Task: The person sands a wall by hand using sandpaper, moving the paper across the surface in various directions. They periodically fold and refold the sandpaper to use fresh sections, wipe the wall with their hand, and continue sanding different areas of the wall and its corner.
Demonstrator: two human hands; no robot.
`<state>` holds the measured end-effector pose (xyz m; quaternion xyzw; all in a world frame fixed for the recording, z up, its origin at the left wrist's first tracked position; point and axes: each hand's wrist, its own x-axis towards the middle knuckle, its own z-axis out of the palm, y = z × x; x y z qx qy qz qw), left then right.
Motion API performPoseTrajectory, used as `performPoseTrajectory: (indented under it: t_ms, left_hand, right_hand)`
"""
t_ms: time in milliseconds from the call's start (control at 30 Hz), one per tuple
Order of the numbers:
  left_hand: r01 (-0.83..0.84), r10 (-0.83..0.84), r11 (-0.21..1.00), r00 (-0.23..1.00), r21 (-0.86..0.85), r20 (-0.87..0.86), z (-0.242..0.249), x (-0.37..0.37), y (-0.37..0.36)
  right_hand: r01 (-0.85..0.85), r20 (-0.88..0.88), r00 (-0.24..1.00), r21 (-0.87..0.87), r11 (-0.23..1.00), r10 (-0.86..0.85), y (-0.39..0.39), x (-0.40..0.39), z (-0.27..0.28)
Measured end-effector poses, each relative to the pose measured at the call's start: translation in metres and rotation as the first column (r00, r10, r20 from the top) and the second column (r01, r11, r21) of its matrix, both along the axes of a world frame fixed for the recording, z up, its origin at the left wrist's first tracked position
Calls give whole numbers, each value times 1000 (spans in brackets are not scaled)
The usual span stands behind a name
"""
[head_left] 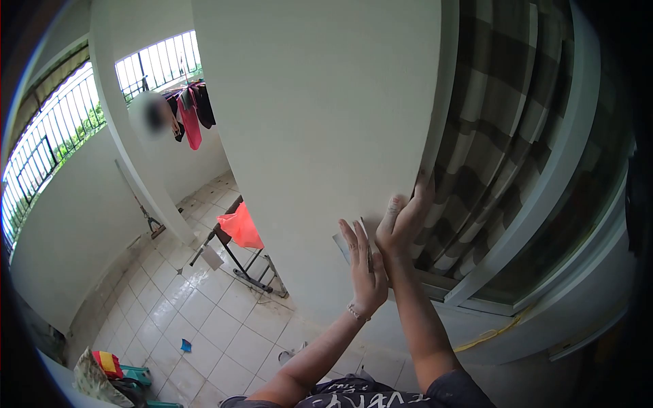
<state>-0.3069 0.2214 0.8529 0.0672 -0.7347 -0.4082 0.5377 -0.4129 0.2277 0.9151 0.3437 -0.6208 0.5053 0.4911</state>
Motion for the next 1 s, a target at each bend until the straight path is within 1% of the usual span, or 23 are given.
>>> performPoseTrajectory:
  t_ms: [100,133,233,267,367,400,500,533,567,633,667,700,767,833,867,1000]
  left_hand:
    - [16,-14,1000,998,23,-68,9,-25,-15]
    - [-9,10,1000,997,10,-81,11,-33,-29]
    - [-265,268,960,963,-87,26,28,-37,-69]
    - [-320,325,936,946,-146,10,28,-39,-87]
    - [-402,404,912,915,-81,6,43,-35,-117]
    - [-423,424,905,906,-35,8,48,-33,-122]
    - [-509,513,857,858,84,-36,51,-24,-130]
    - [-584,591,804,805,109,-47,50,-18,-129]
    - [-635,647,762,756,128,-101,39,-14,-131]
    - [-502,558,824,799,264,-225,21,-21,-119]
    - [-347,406,904,880,249,-247,12,-29,-107]
    - [-184,244,955,933,234,-264,2,-37,-89]
    - [-218,224,974,963,52,-148,-12,-44,-50]
    - [-107,97,990,988,-89,-119,-34,-51,-29]
    - [-91,81,991,991,-94,-104,-45,-55,-25]
    - [-309,290,896,951,-318,-107,-79,-74,-49]
  right_hand:
    - [25,15,1000,29,999,-26,1,-3,-2]
    - [38,19,999,41,998,-39,2,-1,-1]
    - [25,-3,1000,39,999,-25,1,1,1]
    - [29,-1,1000,51,998,-29,2,3,1]
    - [59,-41,998,71,996,-56,1,-3,-3]
    - [37,-38,999,66,997,-35,1,-4,-4]
    - [67,-57,996,78,995,-63,2,-3,-3]
    - [55,-55,997,72,996,-51,3,-3,-2]
    - [43,-51,998,63,997,-40,2,-2,-1]
    - [39,-44,998,54,998,-37,2,-1,-1]
    - [44,-45,998,57,997,-42,1,-1,-1]
    - [47,-45,998,64,997,-44,2,-1,-2]
    - [47,-30,999,65,997,-45,2,0,-5]
    - [38,-29,999,56,998,-37,1,-2,-3]
    - [29,-29,999,53,998,-27,1,-1,-3]
    - [51,-22,999,69,996,-49,3,-2,-5]
